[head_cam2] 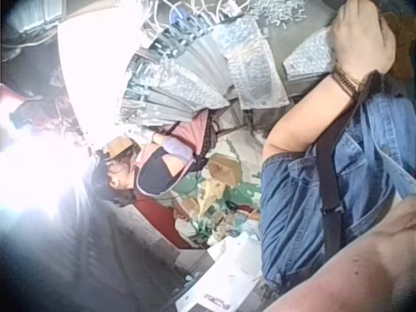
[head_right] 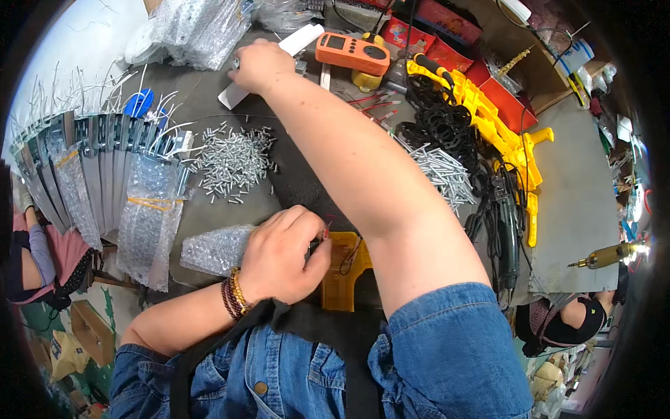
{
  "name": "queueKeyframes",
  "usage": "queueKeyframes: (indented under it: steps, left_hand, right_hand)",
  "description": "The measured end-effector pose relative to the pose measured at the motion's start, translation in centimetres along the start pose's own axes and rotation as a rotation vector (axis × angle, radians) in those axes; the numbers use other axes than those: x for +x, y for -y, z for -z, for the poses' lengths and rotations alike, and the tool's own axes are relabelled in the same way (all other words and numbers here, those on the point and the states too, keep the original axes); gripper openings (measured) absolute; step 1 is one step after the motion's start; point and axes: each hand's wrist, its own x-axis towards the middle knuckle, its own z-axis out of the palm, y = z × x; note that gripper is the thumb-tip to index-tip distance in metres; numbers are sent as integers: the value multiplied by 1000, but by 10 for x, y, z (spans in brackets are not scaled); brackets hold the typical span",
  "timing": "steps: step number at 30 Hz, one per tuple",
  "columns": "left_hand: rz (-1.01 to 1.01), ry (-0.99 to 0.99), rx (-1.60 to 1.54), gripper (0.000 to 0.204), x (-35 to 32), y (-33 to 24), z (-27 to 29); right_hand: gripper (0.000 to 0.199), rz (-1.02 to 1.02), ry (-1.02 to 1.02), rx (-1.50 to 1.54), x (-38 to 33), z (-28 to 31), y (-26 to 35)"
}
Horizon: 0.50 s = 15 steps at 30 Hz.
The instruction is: Soldering and assembling a yellow plastic handheld electronic device, possibly a toy or tool.
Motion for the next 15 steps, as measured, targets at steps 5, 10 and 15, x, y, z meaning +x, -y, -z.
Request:
queueKeyframes:
  steps: [5, 10, 15]
  left_hand:
    - [-22, 6, -21, 11, 4, 0, -1]
    - [9, 74, 7, 15, 2, -1, 4]
    - [-183, -111, -35, 27, -5, -16, 22]
  right_hand:
    - [33, 171, -500, 616, 36, -4, -23]
    - [29, -52, -355, 1323, 20, 105, -22]
    - [25, 169, -62, 1080, -104, 188, -25]
